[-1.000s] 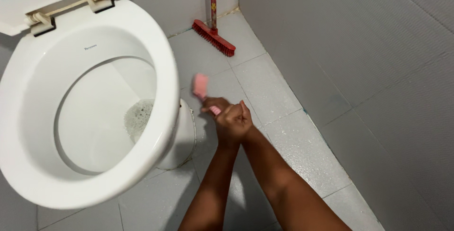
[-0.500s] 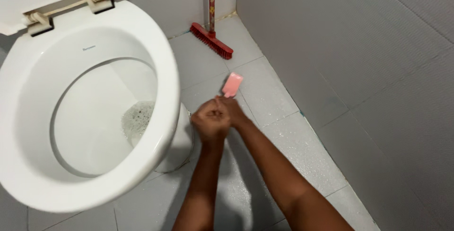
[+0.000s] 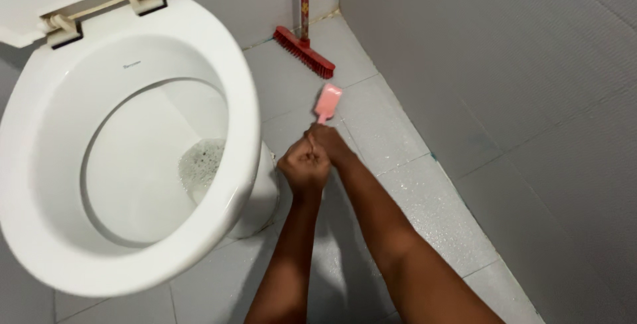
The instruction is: The person uses a pink scrub brush to clean around the base of the toilet and then uses a broom with a patterned handle to scrub the floor tiles and corners.
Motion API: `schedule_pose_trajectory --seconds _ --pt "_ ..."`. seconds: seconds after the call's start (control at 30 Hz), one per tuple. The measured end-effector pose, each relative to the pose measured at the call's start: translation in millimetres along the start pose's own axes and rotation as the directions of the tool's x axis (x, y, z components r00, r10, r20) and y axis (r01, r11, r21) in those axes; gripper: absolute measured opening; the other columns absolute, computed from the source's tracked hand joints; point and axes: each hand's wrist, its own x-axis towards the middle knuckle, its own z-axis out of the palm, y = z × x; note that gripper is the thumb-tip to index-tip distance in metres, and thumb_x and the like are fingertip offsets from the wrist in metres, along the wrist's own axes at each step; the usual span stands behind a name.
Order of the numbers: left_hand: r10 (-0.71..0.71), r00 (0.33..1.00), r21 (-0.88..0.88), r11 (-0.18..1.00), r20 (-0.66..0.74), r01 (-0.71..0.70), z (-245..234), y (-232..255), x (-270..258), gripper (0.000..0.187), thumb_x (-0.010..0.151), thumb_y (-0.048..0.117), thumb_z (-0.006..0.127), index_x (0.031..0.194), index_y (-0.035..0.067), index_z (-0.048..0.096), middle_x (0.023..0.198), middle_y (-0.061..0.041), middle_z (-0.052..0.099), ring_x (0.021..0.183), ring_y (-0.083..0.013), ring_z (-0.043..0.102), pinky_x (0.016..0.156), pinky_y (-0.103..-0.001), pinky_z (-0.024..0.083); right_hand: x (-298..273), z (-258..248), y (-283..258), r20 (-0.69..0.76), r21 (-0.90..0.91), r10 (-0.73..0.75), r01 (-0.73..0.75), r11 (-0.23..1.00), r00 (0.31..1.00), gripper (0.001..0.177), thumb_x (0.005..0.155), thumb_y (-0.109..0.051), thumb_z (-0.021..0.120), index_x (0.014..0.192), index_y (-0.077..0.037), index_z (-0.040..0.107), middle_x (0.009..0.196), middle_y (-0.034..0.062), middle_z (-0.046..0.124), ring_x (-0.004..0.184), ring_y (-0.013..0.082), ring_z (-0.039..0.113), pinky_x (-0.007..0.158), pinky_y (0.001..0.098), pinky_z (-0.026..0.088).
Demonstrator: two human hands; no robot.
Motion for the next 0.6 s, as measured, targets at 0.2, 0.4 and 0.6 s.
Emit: schedule_pose_trajectory --seconds 0.2,0.4,0.6 --pt "-0.1 0.994 -0.145 0.984 0.053 0.106 -4.4 24.4 21.2 0.04 0.09 -0.001 0.067 0.063 0.002 0.037 0.055 -0.003 0.038 0.052 -0.0063 0.035 0.046 -0.028 0.034 -17.6 -11.4 -13.3 -0.211 0.2 0.012 0.031 0.979 0.977 0.03 0.101 -0.031 0.054 0.09 -0.005 0.063 0.088 0.0146 0.071 0.08 0.0332 0.068 0.068 0.0433 0.052" --pt "-0.258 0.961 -0.163 0.948 0.102 0.272 -23.4 51.8 57.7 0.047 0.094 -0.001 0.065 0.06 0.002 0.034 0.052 -0.001 0.035 0.051 -0.0059 0.03 0.046 -0.027 0.027 -47.3 -74.1 -90.1 0.029 0.243 0.282 -0.28 0.929 0.959 0.034 0.085 -0.043 0.068 0.085 -0.009 0.07 0.076 0.008 0.074 0.074 0.0277 0.072 0.066 0.0429 0.054" --pt "-0.174 0.977 -0.037 0.983 0.123 0.18 -14.8 49.5 56.3 0.048 0.092 0.0 0.066 0.059 0.0 0.032 0.049 -0.003 0.033 0.048 -0.0077 0.027 0.044 -0.029 0.025 -41.1 -96.3 -83.3 -0.199 0.337 -0.084 0.148 0.93 0.976 0.04 0.069 -0.035 0.078 0.086 -0.002 0.064 0.075 0.0127 0.075 0.073 0.0314 0.071 0.071 0.0482 0.045"
